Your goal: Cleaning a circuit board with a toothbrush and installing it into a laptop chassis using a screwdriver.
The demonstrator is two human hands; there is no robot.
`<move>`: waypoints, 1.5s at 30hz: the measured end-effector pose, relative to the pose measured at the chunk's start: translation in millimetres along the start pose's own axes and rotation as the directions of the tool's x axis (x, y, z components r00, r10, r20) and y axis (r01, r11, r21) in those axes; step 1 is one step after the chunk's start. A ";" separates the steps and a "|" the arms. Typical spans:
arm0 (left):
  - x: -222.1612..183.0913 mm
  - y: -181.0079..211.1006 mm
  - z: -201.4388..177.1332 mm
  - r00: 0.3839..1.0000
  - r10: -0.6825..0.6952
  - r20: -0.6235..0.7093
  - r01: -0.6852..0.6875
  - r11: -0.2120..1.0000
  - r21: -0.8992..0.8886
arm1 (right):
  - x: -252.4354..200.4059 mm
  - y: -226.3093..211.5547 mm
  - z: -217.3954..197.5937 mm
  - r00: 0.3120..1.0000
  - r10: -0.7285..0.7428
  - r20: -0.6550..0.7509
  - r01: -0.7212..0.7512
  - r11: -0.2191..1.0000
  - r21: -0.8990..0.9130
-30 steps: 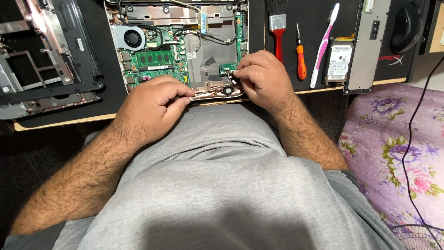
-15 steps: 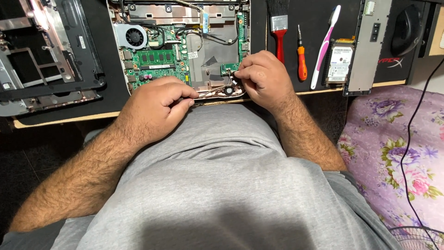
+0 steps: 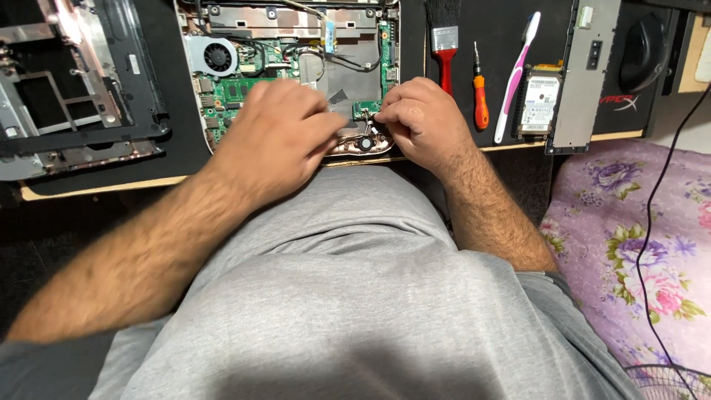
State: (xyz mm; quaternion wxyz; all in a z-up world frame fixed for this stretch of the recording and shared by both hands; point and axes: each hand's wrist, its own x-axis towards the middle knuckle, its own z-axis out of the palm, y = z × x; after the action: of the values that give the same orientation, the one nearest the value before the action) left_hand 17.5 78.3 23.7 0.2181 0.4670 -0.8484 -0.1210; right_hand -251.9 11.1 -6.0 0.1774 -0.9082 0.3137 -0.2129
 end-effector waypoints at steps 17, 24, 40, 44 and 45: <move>37.9 -21.8 28.6 0.932 0.362 0.029 -0.356 0.896 0.264 | -4.5 3.3 -0.9 0.999 -0.030 0.042 0.027 0.997 0.068; 41.1 -18.3 25.1 0.896 0.445 -0.018 -0.417 0.852 0.317 | -1.7 1.1 -3.1 0.998 -0.020 0.053 0.015 0.995 0.097; 37.4 -7.4 24.0 0.944 0.309 0.118 -0.329 0.917 0.227 | 6.9 -6.1 -5.4 0.984 -0.029 0.178 0.045 0.996 -0.083; 35.0 -1.3 15.8 0.961 0.277 0.011 -0.274 0.942 0.196 | 4.4 -13.8 -7.3 0.988 0.017 0.152 0.028 0.957 -0.288; 33.4 -0.7 16.3 0.963 0.270 0.003 -0.266 0.947 0.178 | 3.3 -17.2 -9.3 0.985 0.032 0.172 0.022 0.952 -0.305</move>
State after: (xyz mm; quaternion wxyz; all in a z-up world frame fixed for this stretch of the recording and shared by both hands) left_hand -5.5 49.7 17.7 0.1993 0.3660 -0.9090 -0.0096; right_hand -245.7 20.0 10.6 0.0622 -0.9390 0.3283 -0.0809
